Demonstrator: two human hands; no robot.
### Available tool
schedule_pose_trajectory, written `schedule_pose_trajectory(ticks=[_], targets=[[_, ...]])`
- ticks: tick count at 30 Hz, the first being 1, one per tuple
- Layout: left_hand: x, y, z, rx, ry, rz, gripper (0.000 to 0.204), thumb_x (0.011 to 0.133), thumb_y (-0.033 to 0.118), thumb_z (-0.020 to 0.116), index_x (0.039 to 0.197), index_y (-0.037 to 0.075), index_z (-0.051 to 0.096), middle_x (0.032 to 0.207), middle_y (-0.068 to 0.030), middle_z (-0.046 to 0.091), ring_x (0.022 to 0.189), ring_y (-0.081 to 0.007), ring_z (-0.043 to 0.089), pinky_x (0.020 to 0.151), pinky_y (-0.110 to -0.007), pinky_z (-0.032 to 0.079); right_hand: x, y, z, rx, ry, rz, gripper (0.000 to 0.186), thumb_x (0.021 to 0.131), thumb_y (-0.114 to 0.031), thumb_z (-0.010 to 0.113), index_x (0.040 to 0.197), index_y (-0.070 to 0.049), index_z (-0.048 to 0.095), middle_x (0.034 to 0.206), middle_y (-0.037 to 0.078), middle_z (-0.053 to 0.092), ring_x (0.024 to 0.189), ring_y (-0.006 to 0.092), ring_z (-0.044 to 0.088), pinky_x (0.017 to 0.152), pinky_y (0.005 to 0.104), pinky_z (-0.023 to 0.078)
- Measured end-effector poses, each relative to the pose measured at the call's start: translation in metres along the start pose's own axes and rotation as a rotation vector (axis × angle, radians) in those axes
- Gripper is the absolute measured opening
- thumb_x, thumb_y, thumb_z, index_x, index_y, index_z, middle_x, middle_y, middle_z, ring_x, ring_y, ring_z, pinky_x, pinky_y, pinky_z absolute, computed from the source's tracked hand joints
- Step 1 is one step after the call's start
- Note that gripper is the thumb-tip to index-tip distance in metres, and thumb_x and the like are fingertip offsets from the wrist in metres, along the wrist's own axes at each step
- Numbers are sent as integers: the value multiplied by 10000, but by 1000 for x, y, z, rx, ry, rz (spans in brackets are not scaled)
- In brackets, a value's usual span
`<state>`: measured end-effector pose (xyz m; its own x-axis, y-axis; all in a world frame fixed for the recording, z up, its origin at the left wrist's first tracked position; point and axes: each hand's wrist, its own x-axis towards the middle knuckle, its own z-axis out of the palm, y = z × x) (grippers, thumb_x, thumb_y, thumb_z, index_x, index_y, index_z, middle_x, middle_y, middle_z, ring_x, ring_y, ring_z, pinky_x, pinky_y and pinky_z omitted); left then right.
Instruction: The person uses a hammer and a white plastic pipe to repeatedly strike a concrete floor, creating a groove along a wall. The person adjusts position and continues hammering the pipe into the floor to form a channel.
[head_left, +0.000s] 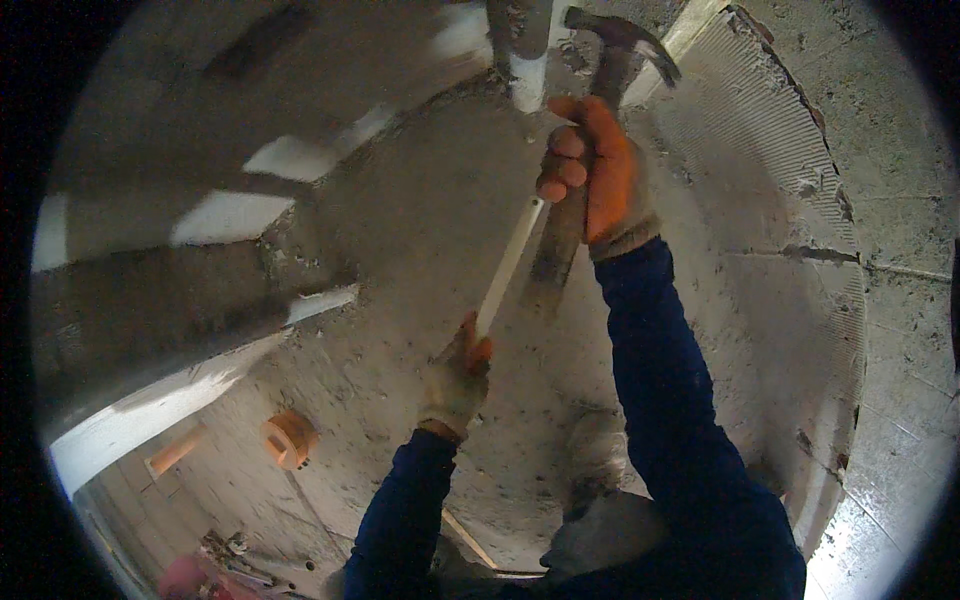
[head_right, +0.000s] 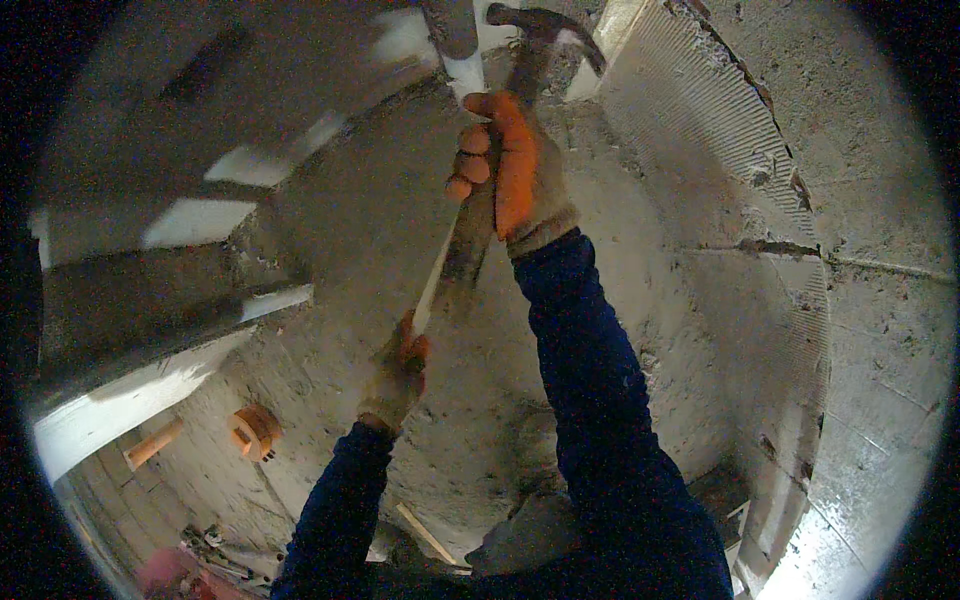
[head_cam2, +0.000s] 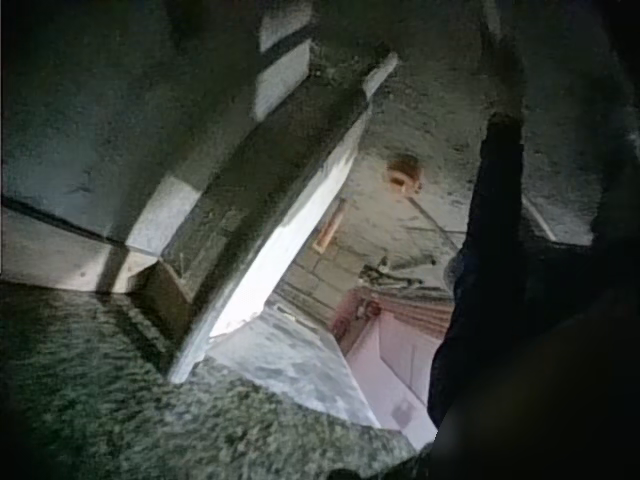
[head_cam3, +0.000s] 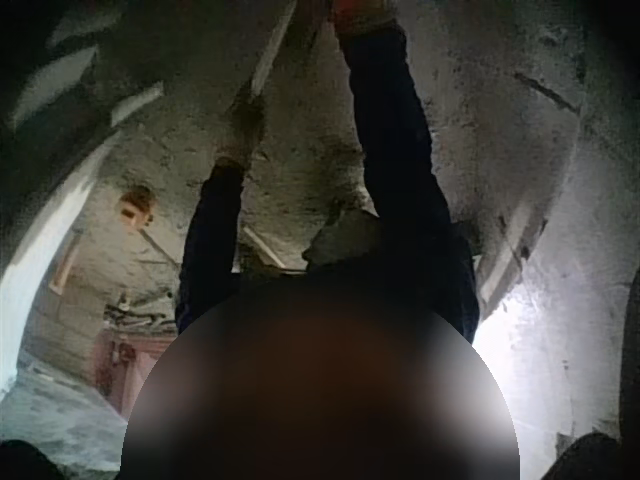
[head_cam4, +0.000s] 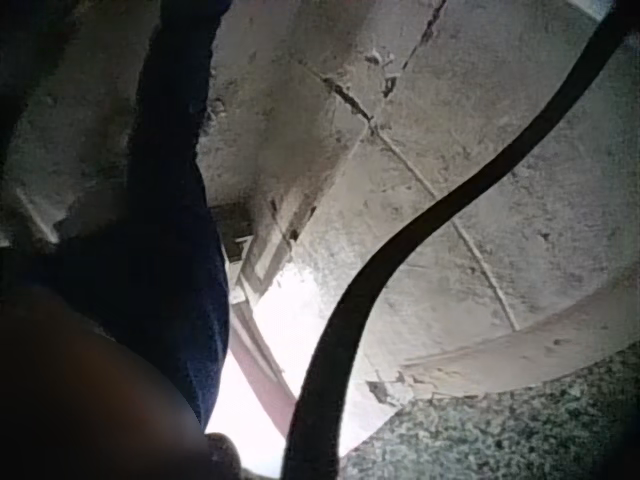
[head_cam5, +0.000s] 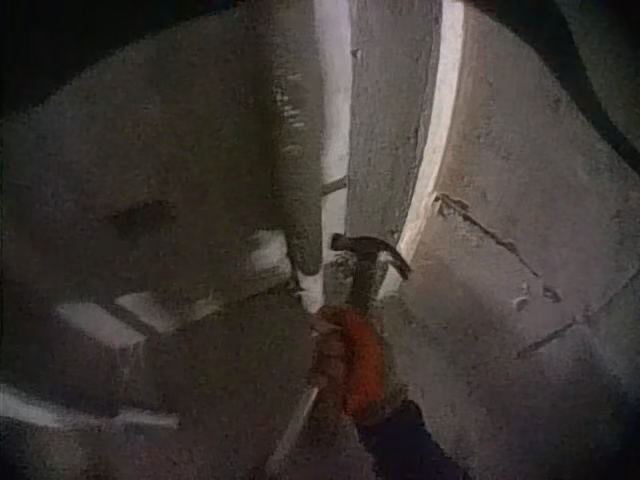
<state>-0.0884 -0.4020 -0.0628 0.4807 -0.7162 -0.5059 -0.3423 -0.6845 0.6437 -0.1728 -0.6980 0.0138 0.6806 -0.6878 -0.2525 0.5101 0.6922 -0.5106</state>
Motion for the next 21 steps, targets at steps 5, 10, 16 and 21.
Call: schedule_pose_trajectory(ticks=[5, 10, 16, 21], targets=[[-2, -5, -24, -409, 36, -211, 530, 972, 346, 602, 1442, 167, 433, 871, -55, 634, 635, -134, 597, 534, -311, 479, -9, -2, -8, -262, 149, 23, 362, 1006, -384, 510, 1171, -66, 561, 690, -31, 477, 497, 96, 451, 448, 307, 430], [1, -18, -36, -460, 194, -150, 461, 972, 313, 603, 1376, 141, 462, 794, 0, 579, 611, -70, 527, 503, -252, 432, -44, 21, -53, -1173, 468, -53, 393, 952, -361, 593, 1245, -111, 515, 758, 93, 596, 560, 246, 598, 521, 408, 501], [-21, -44, -47, -530, 115, -277, 431, 976, 287, 582, 1361, 127, 469, 735, 14, 545, 540, -57, 484, 447, -234, 399, -88, 48, -134, -2135, 433, 36, 557, 882, -363, 630, 1353, -104, 479, 1010, 224, 669, 874, 368, 683, 731, 503, 543], [-42, -58, -44, -716, 200, -339, 449, 972, 316, 609, 1360, 136, 471, 687, 27, 512, 516, -48, 464, 426, -230, 384, -48, -5, -80, -2244, 198, -261, 567, 830, -421, 711, 1263, -82, 573, 1085, 211, 664, 965, 354, 665, 791, 468, 552]])
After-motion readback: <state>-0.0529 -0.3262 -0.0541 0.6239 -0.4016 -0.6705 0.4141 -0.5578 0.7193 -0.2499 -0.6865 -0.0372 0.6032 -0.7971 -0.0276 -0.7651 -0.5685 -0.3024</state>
